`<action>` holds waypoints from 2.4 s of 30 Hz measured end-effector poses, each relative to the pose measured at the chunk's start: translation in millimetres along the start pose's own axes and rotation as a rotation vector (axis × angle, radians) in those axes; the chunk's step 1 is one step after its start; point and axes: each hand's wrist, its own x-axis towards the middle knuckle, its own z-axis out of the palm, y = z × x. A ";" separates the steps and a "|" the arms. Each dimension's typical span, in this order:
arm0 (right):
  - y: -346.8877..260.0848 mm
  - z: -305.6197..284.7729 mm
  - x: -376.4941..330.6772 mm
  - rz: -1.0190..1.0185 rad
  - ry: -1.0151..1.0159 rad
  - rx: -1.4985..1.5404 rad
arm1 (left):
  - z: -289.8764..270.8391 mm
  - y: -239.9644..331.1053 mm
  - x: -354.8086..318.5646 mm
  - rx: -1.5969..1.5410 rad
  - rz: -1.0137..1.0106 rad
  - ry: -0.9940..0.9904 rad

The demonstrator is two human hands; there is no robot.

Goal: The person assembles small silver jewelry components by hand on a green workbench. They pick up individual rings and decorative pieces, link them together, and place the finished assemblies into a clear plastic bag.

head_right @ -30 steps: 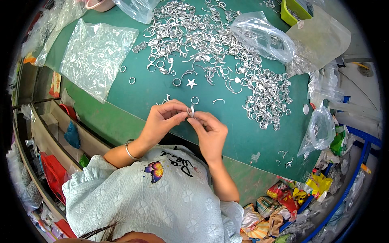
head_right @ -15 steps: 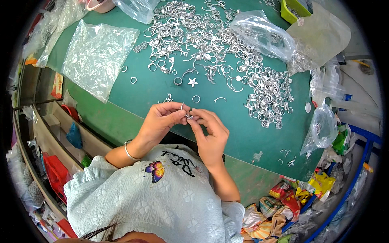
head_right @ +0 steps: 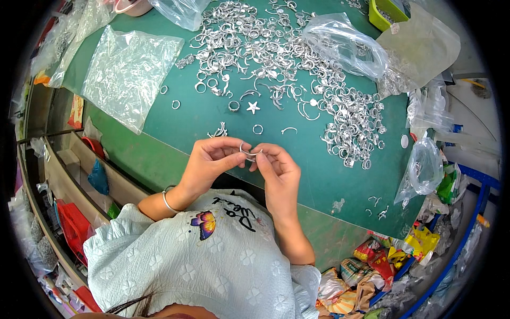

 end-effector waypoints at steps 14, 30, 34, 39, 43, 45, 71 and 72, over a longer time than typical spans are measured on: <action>-2.8 -10.2 -2.5 0.213 -0.055 0.425 | -2.1 2.8 -0.8 -0.021 -0.034 -0.017; -5.8 -1.4 -12.2 -0.046 -0.003 0.123 | 2.6 8.7 -8.7 0.020 0.013 -0.068; -7.5 -0.9 -14.5 -0.086 0.033 0.066 | 3.4 9.9 -8.3 0.074 0.027 -0.088; -9.7 -39.0 -21.4 -0.186 0.255 -0.219 | -16.9 15.2 1.3 0.868 0.418 0.088; -21.8 -121.5 -47.6 -0.148 0.634 -0.691 | -46.3 8.8 9.9 1.140 0.505 0.238; -28.1 -155.4 -59.9 -0.178 0.928 -1.101 | -55.5 5.3 14.5 1.293 0.494 0.254; 1.9 -70.7 21.6 -0.518 0.057 -1.487 | -28.7 -33.6 12.9 1.352 0.621 0.357; 3.0 -69.0 21.3 -0.495 0.066 -1.371 | -25.5 -34.9 12.2 1.332 0.599 0.304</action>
